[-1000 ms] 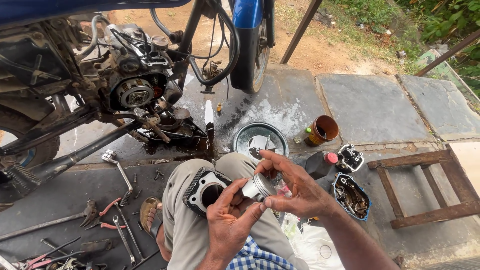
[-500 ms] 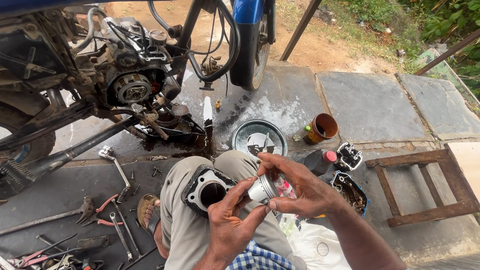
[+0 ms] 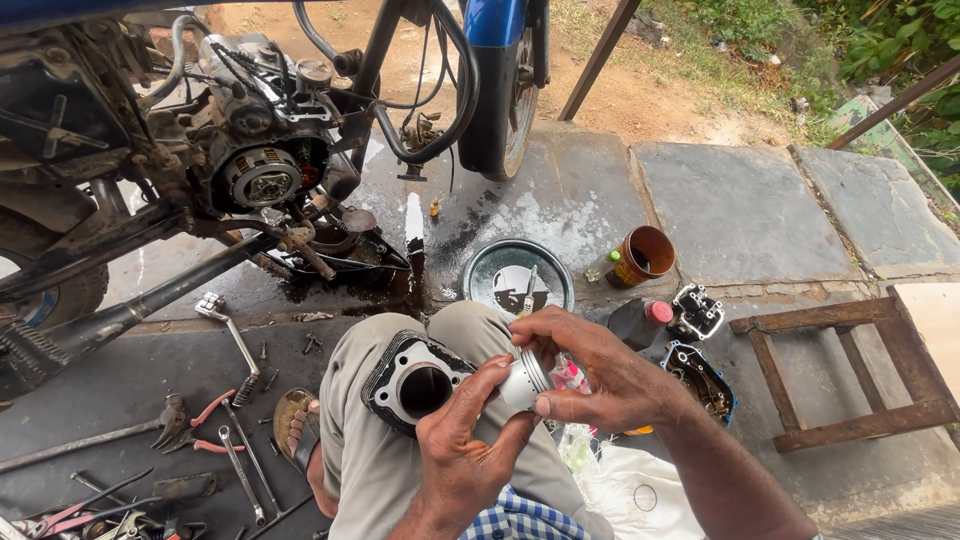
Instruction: The person is inspecting and adjusting piston rings on a motorcycle engine piston during a repair task.
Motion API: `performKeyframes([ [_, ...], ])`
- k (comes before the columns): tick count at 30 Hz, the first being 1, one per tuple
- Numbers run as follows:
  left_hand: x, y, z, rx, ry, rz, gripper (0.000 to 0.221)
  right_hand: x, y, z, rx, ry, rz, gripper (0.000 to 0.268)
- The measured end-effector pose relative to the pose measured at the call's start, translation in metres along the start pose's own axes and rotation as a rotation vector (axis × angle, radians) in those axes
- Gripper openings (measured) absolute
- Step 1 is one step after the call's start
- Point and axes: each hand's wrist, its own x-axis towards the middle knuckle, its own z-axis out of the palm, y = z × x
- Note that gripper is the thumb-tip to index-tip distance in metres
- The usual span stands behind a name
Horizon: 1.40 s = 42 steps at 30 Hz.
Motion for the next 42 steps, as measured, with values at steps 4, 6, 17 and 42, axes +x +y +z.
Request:
performKeyframes([
  [4, -0.001, -0.005, -0.001, 0.148, 0.022, 0.14, 0.051, 0.001, 0.009, 0.004, 0.035, -0.013, 0.005, 0.058],
  [6, -0.002, -0.007, -0.001, 0.138, 0.022, 0.136, 0.051, 0.001, 0.01, 0.005, 0.031, -0.016, -0.048, 0.055],
  [17, 0.0, 0.0, -0.004, 0.171, 0.026, 0.172, 0.052, -0.001, 0.008, 0.001, 0.11, -0.055, 0.038, 0.065],
  [42, -0.004, -0.004, -0.005, 0.23, -0.019, 0.26, 0.052, -0.005, 0.01, 0.004, 0.257, -0.068, 0.04, 0.064],
])
